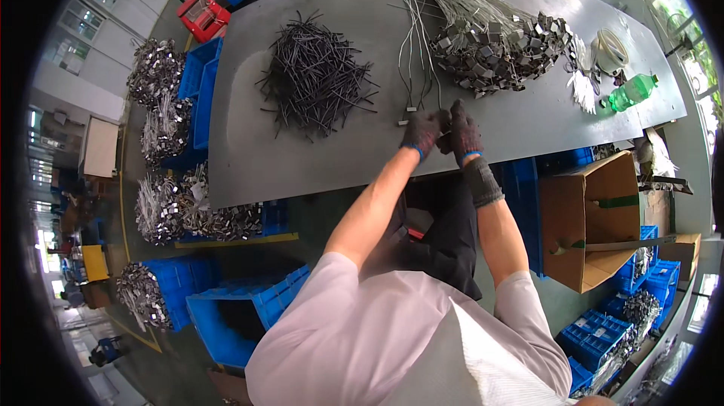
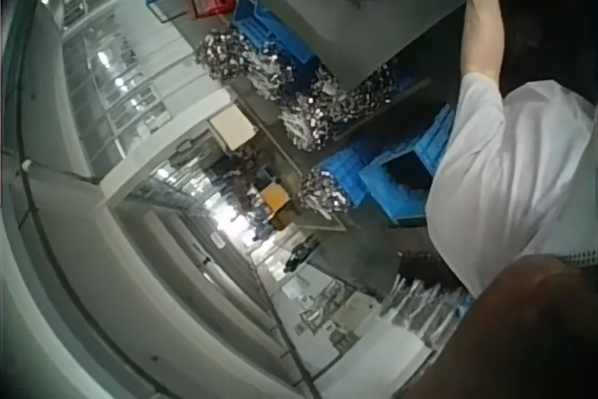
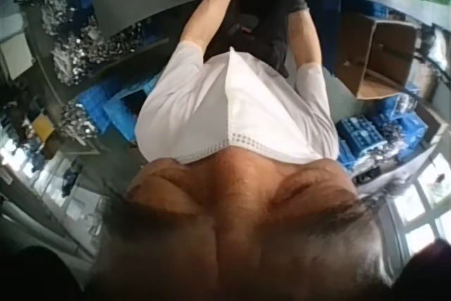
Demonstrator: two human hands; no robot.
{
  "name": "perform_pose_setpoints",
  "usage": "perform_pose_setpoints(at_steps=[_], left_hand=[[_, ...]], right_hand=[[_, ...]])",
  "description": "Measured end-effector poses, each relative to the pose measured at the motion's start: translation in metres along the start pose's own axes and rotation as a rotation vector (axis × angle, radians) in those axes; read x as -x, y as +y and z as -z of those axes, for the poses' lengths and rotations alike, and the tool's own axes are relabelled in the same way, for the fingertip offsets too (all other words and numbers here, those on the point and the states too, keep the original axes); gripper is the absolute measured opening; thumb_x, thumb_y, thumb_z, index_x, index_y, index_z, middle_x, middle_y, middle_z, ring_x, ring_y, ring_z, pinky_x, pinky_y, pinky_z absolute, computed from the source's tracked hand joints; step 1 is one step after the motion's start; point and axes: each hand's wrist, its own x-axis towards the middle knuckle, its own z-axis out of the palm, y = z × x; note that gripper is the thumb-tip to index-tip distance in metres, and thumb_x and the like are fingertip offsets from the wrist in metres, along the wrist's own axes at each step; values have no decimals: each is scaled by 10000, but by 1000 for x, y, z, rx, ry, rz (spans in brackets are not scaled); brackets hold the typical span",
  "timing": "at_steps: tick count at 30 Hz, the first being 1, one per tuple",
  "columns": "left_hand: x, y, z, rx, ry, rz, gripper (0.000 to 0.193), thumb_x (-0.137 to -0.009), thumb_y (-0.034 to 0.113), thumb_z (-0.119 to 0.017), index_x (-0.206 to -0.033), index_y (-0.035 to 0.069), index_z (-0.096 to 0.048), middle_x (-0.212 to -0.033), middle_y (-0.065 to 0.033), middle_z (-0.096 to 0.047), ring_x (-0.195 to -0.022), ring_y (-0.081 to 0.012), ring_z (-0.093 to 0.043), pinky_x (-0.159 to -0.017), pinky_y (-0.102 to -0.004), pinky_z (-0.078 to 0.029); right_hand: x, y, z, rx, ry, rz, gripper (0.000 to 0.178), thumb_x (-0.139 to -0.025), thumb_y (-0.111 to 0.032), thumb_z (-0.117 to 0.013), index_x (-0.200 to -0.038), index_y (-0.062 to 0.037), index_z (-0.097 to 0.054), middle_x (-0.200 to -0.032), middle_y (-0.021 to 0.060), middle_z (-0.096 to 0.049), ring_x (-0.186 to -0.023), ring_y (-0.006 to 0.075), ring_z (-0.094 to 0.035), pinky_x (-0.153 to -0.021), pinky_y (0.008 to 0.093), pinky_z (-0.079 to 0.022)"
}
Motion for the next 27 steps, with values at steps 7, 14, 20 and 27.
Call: perform_pose_setpoints(at_steps=[7,14,20,27], left_hand=[[-60,-10,144,-1103,458,223,618,-841,591,-596,-1009,17,-755,-1036,-263,-721,-1000,-423,-710,-816,-492,-558],[-83,-56,178,-1142,495,229,449,-837,419,-651,-1022,26,-762,-1030,-224,-740,-1006,-391,-717,-820,-483,-566],[-94,-87,192,-1297,211,207,351,-864,313,-676,-1046,22,-747,-1074,-196,-743,-946,-358,-727,-804,-458,-575],[-41,-84,178,454,419,638,271,-926,351,-713,-944,82,-737,-907,-80,-729,-776,-188,-695,-685,-318,-576]], right_hand=[[-12,-46,73,897,932,840,561,-895,-307,-677,-1397,-110,-523,-1276,194,-660,-1358,453,-446,-1071,477,-448],[-85,-58,120,599,599,422,574,-879,-447,-669,-1279,-43,-593,-1141,215,-712,-1133,398,-650,-953,478,-509],[-39,10,148,-60,-30,69,281,-906,-282,-686,-1062,-49,-673,-825,124,-664,-696,229,-666,-628,326,-548],[106,288,233,1314,82,382,235,-874,-138,-580,-1060,-59,-700,-985,199,-708,-873,398,-690,-744,468,-557]])
